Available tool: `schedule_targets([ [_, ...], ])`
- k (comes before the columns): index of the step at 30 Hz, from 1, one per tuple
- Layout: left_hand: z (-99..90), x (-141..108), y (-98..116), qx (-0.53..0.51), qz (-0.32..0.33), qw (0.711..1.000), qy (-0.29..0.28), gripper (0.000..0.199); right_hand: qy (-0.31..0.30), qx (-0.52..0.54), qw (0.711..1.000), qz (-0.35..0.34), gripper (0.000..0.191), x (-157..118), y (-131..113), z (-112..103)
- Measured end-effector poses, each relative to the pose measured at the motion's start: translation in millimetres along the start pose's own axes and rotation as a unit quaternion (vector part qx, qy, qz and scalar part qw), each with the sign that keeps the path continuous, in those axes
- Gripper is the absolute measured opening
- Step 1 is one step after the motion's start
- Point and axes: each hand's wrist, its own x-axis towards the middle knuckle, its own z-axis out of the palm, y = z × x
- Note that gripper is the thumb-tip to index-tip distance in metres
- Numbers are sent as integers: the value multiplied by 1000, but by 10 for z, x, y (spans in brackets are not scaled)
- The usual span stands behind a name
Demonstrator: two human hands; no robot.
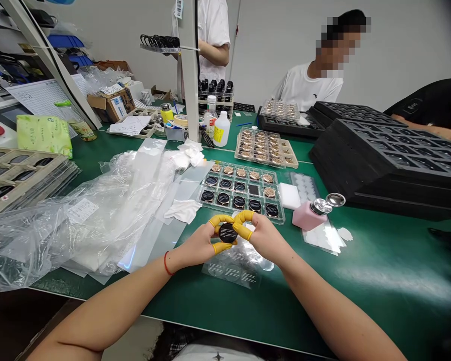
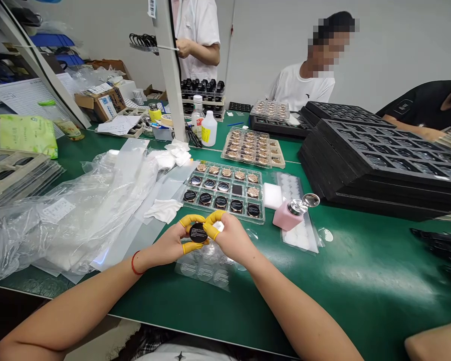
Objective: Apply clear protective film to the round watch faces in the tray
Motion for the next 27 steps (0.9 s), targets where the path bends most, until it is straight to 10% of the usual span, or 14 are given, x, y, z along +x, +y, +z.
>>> schedule_targets([
  [27, 9, -11, 22, -27, -24, 999, -7, 45, 23, -48, 998, -28, 8, -22, 3, 54],
])
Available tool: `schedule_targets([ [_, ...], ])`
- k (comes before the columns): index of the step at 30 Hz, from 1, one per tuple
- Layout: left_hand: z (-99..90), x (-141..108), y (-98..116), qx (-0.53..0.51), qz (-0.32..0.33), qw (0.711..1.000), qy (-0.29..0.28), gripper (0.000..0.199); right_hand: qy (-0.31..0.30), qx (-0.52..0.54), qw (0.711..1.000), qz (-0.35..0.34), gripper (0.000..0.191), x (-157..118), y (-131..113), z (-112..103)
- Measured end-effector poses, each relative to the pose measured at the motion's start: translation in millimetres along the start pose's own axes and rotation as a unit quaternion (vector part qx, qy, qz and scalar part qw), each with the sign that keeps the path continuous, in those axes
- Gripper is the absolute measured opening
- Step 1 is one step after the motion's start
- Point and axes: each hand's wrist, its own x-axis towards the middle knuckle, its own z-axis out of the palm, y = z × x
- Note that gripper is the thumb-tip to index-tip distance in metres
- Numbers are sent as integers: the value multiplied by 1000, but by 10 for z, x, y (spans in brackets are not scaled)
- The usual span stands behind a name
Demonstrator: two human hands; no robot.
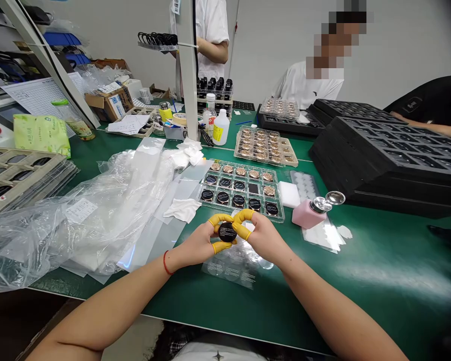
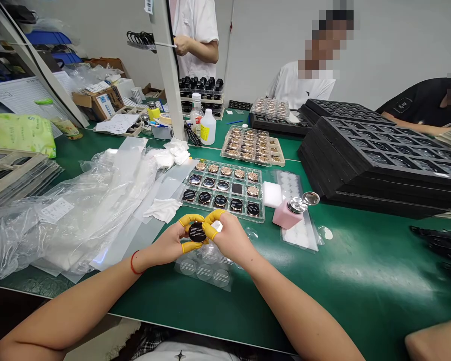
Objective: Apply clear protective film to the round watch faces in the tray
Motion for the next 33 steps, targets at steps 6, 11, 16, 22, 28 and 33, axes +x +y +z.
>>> schedule_targets([
  [6, -14, 11, 24, -16, -21, 1000, 3, 44, 22, -92, 995, -29, 14, 20, 104, -176],
  [11, -33, 29, 32, -27, -74, 997, -15, 50, -23, -364, 931, 25, 17, 15, 508, -342],
  [16, -20, 36, 26, 0, -80, 997, -18, 48, -31, -443, 895, 33, 16, -45, 789, -223],
  [22, -2, 33, 21, -15, -69, 997, -5, 48, 67, -332, 940, 48, 23, -141, 547, -267],
  [28, 14, 37, -13, 3, -28, 1000, 3, 43, 128, -218, 947, -197, 20, -291, 256, 134],
  [33, 47, 27, -1, -11, -15, 1000, -10, 41, 135, -199, 947, -212, 20, -232, 256, 308],
])
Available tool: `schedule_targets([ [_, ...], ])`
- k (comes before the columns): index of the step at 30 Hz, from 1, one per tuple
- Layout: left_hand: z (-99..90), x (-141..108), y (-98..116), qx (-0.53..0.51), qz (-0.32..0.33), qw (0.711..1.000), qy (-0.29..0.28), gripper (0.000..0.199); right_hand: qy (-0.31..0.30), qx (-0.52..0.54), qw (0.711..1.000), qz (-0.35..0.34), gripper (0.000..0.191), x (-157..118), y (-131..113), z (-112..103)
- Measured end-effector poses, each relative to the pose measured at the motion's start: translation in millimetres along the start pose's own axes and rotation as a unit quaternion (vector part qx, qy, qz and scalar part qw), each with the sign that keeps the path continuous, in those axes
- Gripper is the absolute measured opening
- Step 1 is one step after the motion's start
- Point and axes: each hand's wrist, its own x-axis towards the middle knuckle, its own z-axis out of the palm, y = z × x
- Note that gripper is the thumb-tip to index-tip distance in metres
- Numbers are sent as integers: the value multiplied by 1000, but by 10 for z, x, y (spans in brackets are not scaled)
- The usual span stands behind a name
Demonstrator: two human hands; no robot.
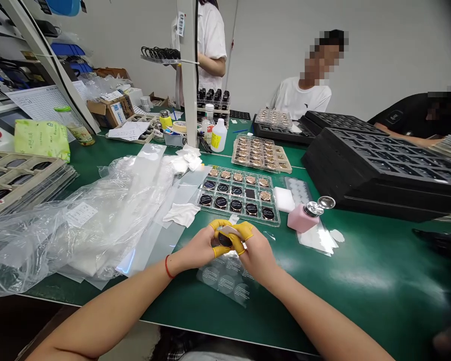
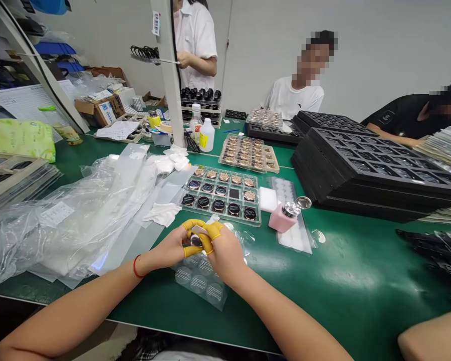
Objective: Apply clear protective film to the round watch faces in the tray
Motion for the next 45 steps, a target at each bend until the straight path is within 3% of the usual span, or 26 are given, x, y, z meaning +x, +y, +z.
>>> schedule_targets([
  [4, -88, 11, -4, -6, -31, 998, 48, 49, 25, 114, 990, 82, 16, 32, 40, -212],
  [5, -130, 17, -10, -17, -62, 997, 43, 52, 43, 139, 982, 121, 16, 36, 68, -261],
  [7, -211, 31, -23, -75, -154, 985, -20, 52, 61, 180, 958, 215, 20, 47, 162, -307],
  [9, -253, 44, -27, -149, -230, 959, -73, 45, 39, 222, 928, 295, 27, 66, 289, -281],
  [12, -209, 45, -14, -211, -252, 943, -43, 34, -1, 293, 893, 342, 33, 102, 443, -199],
  [15, -100, 18, 14, -211, -228, 949, -59, 36, 6, 340, 880, 331, 30, 132, 461, -197],
  [20, -6, -22, 45, -41, -104, 994, -10, 52, 49, 373, 868, 324, 29, 126, 298, -291],
  [25, -56, -21, 62, -36, -77, 996, -1, 47, 1, 409, 861, 303, 29, 93, 172, -284],
  [29, -79, -24, 51, -25, -84, 996, 12, 50, 1, 403, 860, 312, 34, 100, 146, -332],
  [33, -55, -31, 56, -25, -74, 997, 10, 51, -30, 327, 908, 259, 33, 98, 105, -395],
  [38, -32, -43, 104, 38, -31, 999, 7, 38, -50, 94, 989, 105, 15, 65, -1, -325],
  [42, -32, -47, 90, 40, -10, 999, 16, 39, -29, -21, 999, -5, 20, 4, -19, -129],
  [45, -29, -44, 59, -3, -4, 1000, -1, 39, -8, -54, 998, -8, 22, -2, 44, -4],
])
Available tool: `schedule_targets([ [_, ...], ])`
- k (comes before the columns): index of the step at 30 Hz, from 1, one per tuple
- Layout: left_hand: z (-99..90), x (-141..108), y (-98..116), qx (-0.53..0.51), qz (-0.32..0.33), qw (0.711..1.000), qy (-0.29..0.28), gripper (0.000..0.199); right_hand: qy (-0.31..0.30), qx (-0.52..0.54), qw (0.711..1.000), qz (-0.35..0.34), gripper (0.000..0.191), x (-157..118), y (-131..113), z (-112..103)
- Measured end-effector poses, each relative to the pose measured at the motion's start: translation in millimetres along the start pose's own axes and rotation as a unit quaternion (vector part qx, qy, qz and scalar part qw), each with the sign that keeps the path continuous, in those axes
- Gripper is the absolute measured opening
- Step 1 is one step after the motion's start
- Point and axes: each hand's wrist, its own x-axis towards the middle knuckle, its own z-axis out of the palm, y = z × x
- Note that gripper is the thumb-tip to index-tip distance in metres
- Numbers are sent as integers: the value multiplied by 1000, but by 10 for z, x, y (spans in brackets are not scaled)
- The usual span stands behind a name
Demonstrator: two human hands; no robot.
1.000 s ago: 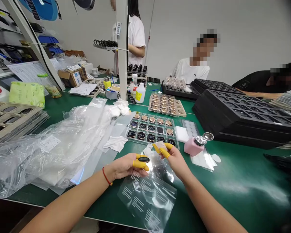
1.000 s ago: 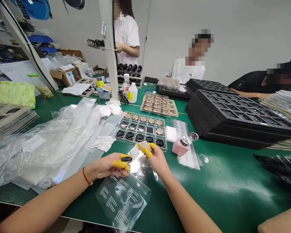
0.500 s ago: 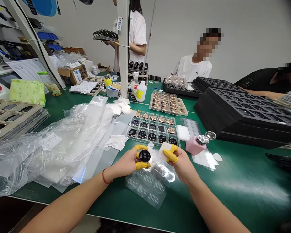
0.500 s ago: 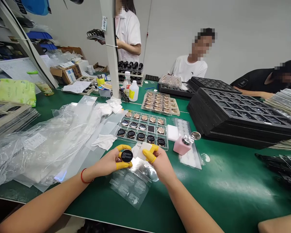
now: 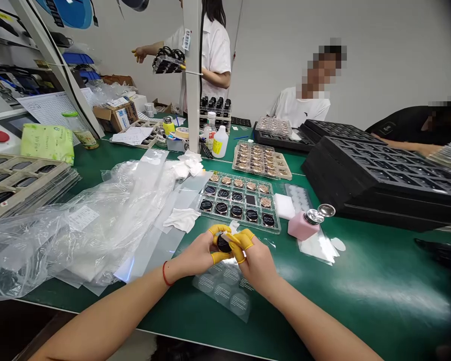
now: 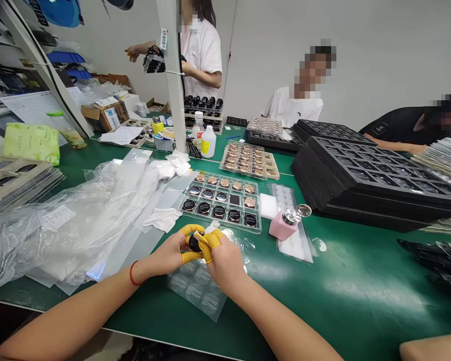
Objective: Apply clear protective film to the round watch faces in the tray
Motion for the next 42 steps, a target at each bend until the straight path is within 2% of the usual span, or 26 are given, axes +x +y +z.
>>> schedule_targets([
  [3, -1, 13, -27, -7, 2, 1000, -26, 39, 4, 11, 999, 32, 18, 52, 89, 33],
  [6, -9, 35, -50, -2, -12, 999, -33, 49, 4, 36, 999, 34, 17, 106, 159, -33],
  [10, -19, 55, -72, -17, -31, 999, -31, 49, -9, 45, 998, -43, 22, 100, 158, -163],
  [14, -36, 66, -120, -53, -31, 998, -13, 49, -33, -41, 987, -151, 25, 27, 61, -166],
  [18, -43, 72, -169, -48, -24, 998, 24, 56, -28, -82, 981, -171, 27, -42, -43, -82],
  [20, -29, 70, -155, -44, -22, 998, 32, 56, -26, -34, 989, -138, 27, -73, -26, -74],
  [21, -19, 67, -140, -42, -26, 998, 31, 56, -17, 8, 995, -98, 27, -90, 19, -84],
  [24, 8, 63, -94, -37, -41, 998, 30, 54, 34, 112, 989, 96, 26, -163, 314, -148],
  [26, 16, 68, -92, -38, -43, 998, 34, 53, 48, 105, 975, 189, 27, -221, 579, -182],
  [28, 18, 79, -116, -43, -42, 998, 33, 53, 48, 69, 974, 212, 24, -270, 776, -179],
  [30, 27, 89, -154, -37, -42, 998, 32, 54, 62, 43, 974, 212, 22, -292, 804, -132],
  [33, 55, 94, -207, -13, -39, 999, 30, 59, 66, 92, 972, 205, 27, -241, 528, 5],
  [35, 70, 91, -232, -7, -35, 999, 26, 64, 14, 192, 960, 203, 36, -130, 294, 104],
  [37, 68, 90, -249, -8, -33, 999, 29, 71, -27, 232, 948, 218, 42, 51, 193, 157],
  [39, 46, 98, -260, -9, -37, 998, 40, 75, -21, 199, 947, 251, 37, 291, 299, 132],
  [42, 0, 127, -273, -14, -48, 997, 57, 71, 30, 128, 947, 294, 35, 683, 735, 8],
])
